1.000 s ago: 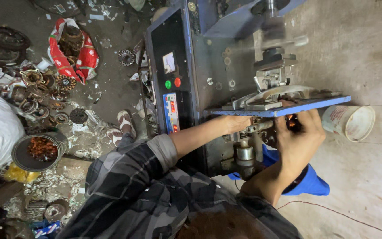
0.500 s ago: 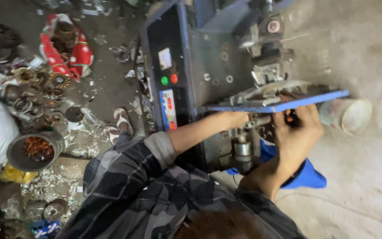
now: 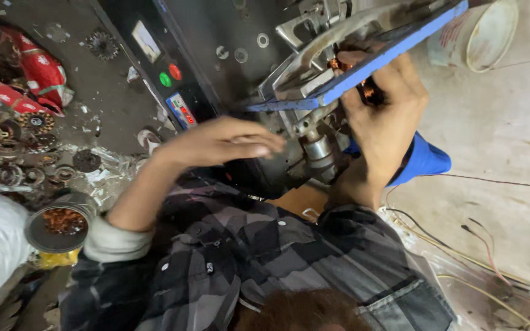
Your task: The person operates a motor winding machine, manually guiding copper wire onto a stator core while using a blue plastic guide to maintain alignment. They repeatedly adjust the stator and the guide to ensure the wire is wound correctly.
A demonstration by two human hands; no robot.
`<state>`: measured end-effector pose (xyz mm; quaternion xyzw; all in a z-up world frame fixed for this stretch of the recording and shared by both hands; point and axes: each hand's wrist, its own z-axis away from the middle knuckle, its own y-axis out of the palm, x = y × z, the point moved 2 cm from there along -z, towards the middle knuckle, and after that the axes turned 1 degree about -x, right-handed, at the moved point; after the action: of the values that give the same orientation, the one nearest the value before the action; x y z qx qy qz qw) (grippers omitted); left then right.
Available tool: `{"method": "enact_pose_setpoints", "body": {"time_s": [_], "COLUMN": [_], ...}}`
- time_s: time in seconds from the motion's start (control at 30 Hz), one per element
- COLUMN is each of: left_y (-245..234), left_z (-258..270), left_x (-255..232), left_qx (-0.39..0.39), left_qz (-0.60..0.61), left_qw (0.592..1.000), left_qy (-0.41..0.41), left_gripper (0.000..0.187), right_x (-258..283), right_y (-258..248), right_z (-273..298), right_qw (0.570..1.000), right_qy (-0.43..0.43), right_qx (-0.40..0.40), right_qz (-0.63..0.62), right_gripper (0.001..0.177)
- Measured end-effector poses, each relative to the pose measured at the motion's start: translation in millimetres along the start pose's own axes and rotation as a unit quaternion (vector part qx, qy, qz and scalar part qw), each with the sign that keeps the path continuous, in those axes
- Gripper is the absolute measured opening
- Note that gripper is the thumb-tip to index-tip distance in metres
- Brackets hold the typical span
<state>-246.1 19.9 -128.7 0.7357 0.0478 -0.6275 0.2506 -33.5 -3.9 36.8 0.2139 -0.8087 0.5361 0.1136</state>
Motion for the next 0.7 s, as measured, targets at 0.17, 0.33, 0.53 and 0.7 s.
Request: {"method": "enact_pose_setpoints", "body": {"time_s": [0.17,0.33,0.53,0.7], "left_y": [-42,-81,-126,-137], "left_z": [37,14,-62,-149], "left_x": [-31,-25,28,74], "left_qx": [-0.262,-0.466,-0.443,-0.307], "left_qz": [0.022,0.121,0.202,0.355], "left_qw": [0.964,0.862,0.859,0.871], "left_qy": [0.041,0.161,0.159,0.143], "left_gripper": [0.028,0.023,0.047,0.072], "right_x": [3,7,7,6], "right_y": [-1,2,2,3], "right_z": [0,-4,-3,-8], "right_qw": [1.000,1.000,1.000,1.000], "right_qy": [0.008,0.018,-0.012,-0.004], "right_qx": [0.002,-0.005,-0.020,-0.017], "right_qz": [-0.004,0.010,0.013,0.002], "right_gripper": [0.031,0.031,0.033,0.031]}}
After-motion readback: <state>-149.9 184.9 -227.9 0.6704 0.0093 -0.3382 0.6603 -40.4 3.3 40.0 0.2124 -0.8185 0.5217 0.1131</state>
